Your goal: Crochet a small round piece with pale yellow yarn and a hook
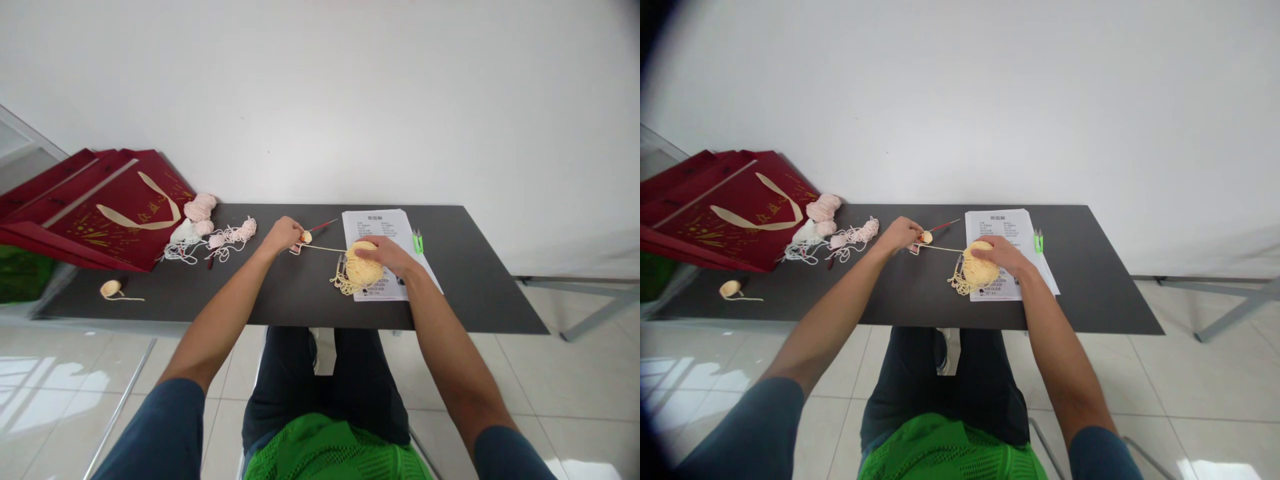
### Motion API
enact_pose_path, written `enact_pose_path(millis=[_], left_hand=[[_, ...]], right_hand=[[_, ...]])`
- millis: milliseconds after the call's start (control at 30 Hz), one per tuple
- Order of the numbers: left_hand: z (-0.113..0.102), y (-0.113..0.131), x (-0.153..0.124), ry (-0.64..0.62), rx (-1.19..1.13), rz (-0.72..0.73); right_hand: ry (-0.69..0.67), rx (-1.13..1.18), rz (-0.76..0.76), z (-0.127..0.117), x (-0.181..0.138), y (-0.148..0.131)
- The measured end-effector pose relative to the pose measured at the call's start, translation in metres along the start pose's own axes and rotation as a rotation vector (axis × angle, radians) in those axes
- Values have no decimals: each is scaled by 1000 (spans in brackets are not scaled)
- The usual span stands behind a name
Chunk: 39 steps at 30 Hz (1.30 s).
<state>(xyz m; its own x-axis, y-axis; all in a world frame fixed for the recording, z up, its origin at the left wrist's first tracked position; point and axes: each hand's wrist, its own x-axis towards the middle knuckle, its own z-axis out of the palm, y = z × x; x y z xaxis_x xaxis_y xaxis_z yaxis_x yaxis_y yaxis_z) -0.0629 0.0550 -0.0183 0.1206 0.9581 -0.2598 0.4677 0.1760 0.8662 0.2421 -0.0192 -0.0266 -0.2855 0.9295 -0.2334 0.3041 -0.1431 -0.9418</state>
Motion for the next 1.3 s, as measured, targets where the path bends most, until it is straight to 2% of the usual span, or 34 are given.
enact_pose_path(millis=[133,233,400,567,667,733,800,833,867,933,967,1033,1100,1167,1300], left_hand=[[3,-5,0,-79,3,11],[0,-8,1,-68,74,79],[-3,-12,7,111,168,224],[-11,-22,13,307,168,198],[-16,-23,6,374,204,189],[-13,-17,-6,388,251,233],[-3,-5,-20,347,272,318],[4,2,-27,288,273,370],[12,9,-33,190,268,441],[28,19,-40,-115,190,588],[35,23,-41,-244,124,602],[41,26,-36,-365,20,525],[40,23,-27,-387,-43,425],[33,18,-17,-242,-215,397],[27,7,-1,-71,-360,381]], right_hand=[[0,-11,-14,2,1,-1],[-21,3,-16,2,2,0],[-27,14,-20,2,-1,-3],[-31,48,-19,0,-2,-3],[-13,101,5,-1,0,-1],[-10,133,13,-1,0,1],[-30,177,11,-1,0,1],[-46,206,7,0,0,0],[-66,237,2,0,0,-2],[-98,292,-14,0,0,-6],[-108,310,-25,0,0,-8],[-115,316,-44,-2,3,-12],[-111,270,-57,-5,8,-15],[-120,203,-60,-7,14,-17],[-181,133,-54,-8,26,-19]])
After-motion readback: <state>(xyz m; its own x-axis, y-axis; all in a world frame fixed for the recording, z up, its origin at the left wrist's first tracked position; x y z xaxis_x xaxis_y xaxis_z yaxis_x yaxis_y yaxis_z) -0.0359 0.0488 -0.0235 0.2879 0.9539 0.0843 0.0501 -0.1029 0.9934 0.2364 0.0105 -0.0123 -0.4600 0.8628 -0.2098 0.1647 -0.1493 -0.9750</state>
